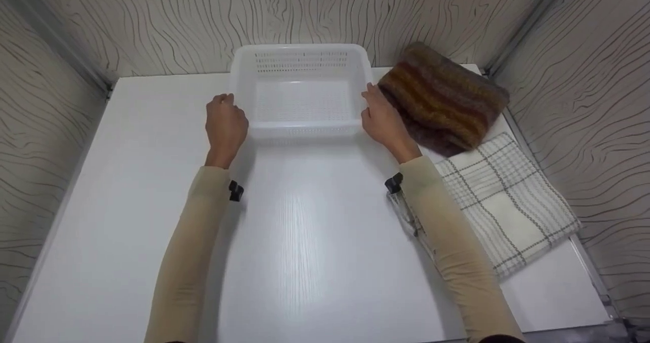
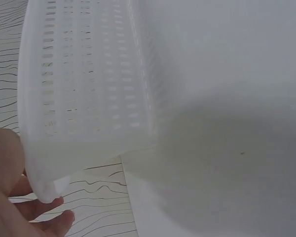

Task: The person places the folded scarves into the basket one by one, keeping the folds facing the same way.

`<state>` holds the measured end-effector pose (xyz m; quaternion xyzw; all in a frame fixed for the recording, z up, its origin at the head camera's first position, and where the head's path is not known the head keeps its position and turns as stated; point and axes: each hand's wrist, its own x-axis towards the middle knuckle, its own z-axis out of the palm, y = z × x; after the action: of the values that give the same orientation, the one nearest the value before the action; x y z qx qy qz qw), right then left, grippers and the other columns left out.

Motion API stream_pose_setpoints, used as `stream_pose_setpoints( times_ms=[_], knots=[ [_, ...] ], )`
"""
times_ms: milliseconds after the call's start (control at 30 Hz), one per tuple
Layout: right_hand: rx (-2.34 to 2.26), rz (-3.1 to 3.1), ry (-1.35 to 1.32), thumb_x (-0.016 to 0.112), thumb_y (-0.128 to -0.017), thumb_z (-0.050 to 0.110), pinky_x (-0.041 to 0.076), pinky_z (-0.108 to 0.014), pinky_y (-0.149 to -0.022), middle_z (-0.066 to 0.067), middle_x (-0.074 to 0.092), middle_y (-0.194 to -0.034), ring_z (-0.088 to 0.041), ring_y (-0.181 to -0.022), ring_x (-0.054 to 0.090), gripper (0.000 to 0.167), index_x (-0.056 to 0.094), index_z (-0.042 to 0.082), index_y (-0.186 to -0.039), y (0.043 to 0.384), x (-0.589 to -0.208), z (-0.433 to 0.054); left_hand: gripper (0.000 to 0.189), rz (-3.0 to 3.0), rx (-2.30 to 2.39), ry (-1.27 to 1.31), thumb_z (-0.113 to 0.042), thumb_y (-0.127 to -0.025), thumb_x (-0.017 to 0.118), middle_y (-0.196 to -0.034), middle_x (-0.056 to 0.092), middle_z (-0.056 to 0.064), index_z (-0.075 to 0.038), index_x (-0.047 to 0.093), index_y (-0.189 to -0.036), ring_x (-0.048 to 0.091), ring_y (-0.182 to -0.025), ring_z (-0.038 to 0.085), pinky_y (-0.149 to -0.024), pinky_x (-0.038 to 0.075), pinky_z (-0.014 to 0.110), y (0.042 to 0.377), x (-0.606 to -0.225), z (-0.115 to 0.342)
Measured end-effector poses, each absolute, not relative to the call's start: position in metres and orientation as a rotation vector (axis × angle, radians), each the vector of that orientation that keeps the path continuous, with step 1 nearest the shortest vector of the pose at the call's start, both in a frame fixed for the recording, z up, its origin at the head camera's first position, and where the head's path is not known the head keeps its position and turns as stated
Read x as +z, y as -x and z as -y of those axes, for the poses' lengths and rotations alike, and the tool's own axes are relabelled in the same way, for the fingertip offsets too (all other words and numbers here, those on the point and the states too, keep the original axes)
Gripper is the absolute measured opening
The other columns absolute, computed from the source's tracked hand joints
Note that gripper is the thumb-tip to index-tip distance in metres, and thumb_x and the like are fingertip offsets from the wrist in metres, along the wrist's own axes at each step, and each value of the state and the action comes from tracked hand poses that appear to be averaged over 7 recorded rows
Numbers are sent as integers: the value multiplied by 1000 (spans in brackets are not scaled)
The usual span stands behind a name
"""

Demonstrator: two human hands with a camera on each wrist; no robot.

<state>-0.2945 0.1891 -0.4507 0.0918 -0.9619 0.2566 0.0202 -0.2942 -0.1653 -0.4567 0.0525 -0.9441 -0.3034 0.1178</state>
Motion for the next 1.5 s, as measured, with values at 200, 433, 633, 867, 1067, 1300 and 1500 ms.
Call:
stream_pose_setpoints(
  times_ms=[200, 433, 633, 867, 1067, 1300, 1500],
  knots=[
    [745, 3018, -306, 45, -110, 15, 24, -47, -133, -19, 32, -172, -31, -162, 30, 48, 46, -3, -154, 294, -442, -189, 45, 2746, -861, -173, -5, -108, 44, -149, 54, 33, 12, 47, -150, 54, -141, 46, -116, 49, 54, 294, -458, 165],
    [820, 3050, -255, 49, -111, 25, 27, -50, -132, -21, 37, -169, -34, -159, 34, 53, 43, -2, -157, 288, -432, -194, 46, 2735, -852, -170, -9, -107, 48, -148, 55, 33, 10, 50, -148, 55, -138, 47, -116, 46, 57, 295, -458, 165],
    [964, 2975, -252, 53, -110, 25, 40, -52, -125, -21, 50, -158, -34, -144, 51, 54, 44, 0, -156, 272, -407, -202, 47, 2752, -849, -132, -11, -107, 48, -151, 49, 34, 15, 49, -146, 52, -140, 48, -113, 50, 55, 296, -453, 169],
    [1089, 2857, -350, 56, -109, 23, 47, -54, -118, -19, 55, -155, -36, -139, 57, 49, 49, 4, -154, 242, -388, -230, 47, 2768, -864, -102, -11, -107, 46, -161, 40, 29, 17, 50, -144, 47, -147, 45, -116, 48, 53, 298, -450, 175],
    [1065, 2788, -434, 59, -109, 22, 55, -56, -106, -22, 66, -140, -40, -125, 67, 39, 62, 0, -141, 212, -381, -265, 49, 2777, -867, -119, -12, -107, 46, -162, 40, 27, 10, 47, -152, 40, -153, 42, -121, 44, 51, 305, -445, 179],
    [1005, 2801, -352, 58, -109, 30, 56, -22, -93, -18, 72, -132, -39, -114, 73, 38, 67, 5, -138, 175, -381, -309, 48, 2798, -813, -83, -14, -105, 51, -163, 38, 28, 8, 53, -148, 43, -150, 44, -121, 44, 53, 307, -440, 180],
    [962, 2856, -166, 55, -110, 38, 41, -5, -87, -20, 71, -134, -31, -117, 71, 46, 63, 7, -143, 146, -382, -356, 61, 2889, -783, -4, -19, -106, 51, -172, 24, 27, 3, 35, -161, 22, -162, 42, -132, 27, 51, 312, -437, 180]
  ],
)
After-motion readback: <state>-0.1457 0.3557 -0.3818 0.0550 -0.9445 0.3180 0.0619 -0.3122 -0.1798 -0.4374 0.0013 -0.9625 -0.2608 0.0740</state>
